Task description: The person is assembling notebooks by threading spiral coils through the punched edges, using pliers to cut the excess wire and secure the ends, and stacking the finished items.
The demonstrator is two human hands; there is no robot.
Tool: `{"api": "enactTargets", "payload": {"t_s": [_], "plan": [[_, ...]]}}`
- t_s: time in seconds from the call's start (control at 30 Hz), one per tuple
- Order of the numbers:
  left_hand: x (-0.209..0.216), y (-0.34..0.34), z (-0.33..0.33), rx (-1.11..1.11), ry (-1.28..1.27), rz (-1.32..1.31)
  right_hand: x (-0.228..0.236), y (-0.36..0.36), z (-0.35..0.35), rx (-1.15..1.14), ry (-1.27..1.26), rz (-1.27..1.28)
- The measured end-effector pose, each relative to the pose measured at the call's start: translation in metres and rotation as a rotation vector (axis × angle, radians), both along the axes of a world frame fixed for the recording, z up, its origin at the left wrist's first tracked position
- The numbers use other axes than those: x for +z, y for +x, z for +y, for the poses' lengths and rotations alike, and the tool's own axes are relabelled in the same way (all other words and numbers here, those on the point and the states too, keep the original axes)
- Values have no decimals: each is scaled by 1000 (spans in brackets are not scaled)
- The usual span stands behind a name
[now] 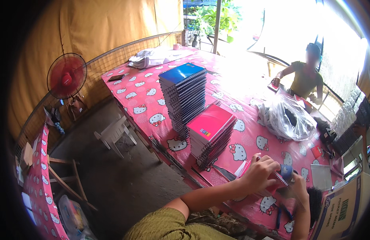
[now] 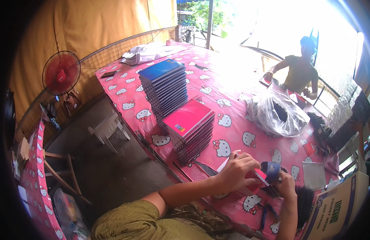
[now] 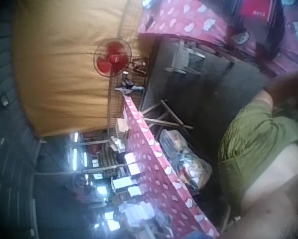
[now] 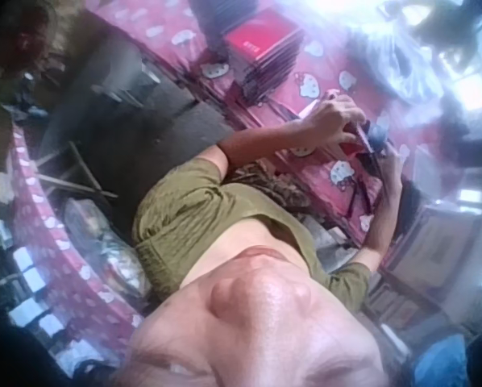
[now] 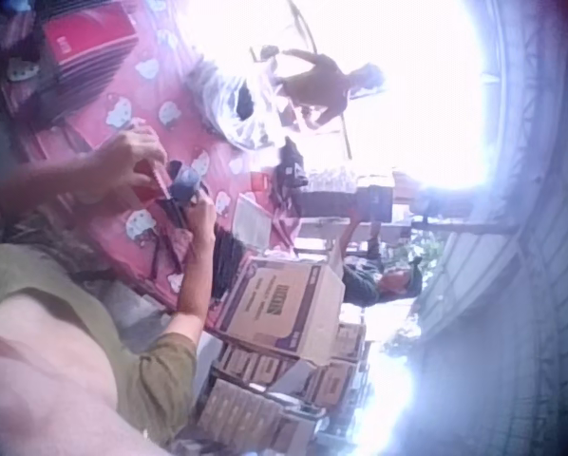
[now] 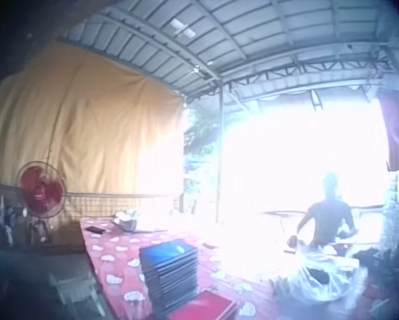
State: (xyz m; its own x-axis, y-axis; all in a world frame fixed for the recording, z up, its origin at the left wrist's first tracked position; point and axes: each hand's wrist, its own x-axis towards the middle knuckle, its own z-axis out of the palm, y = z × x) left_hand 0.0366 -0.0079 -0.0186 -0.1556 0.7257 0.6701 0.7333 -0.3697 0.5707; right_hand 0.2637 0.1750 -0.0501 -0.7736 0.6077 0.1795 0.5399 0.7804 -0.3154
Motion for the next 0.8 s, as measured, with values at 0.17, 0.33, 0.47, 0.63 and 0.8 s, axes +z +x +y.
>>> {"api": "enactTargets", "payload": {"t_s": [0.17, 0.33, 0.47, 0.63, 0.8], "plan": [[2, 2, 2, -41, 24, -25, -13, 20, 18, -113, -404, 421], [4, 1, 6, -99, -40, -61, -18, 50, 18, 205, -445, 711], [8, -2, 2, -75, -86, -23, 20, 20, 1, 271, 24, 497], [13, -1, 4, -46, -171, -53, 60, -23, -37, -18, -175, 361], [20, 0, 10, -119, -187, -166, 69, -29, -35, 29, -256, 518]]}}
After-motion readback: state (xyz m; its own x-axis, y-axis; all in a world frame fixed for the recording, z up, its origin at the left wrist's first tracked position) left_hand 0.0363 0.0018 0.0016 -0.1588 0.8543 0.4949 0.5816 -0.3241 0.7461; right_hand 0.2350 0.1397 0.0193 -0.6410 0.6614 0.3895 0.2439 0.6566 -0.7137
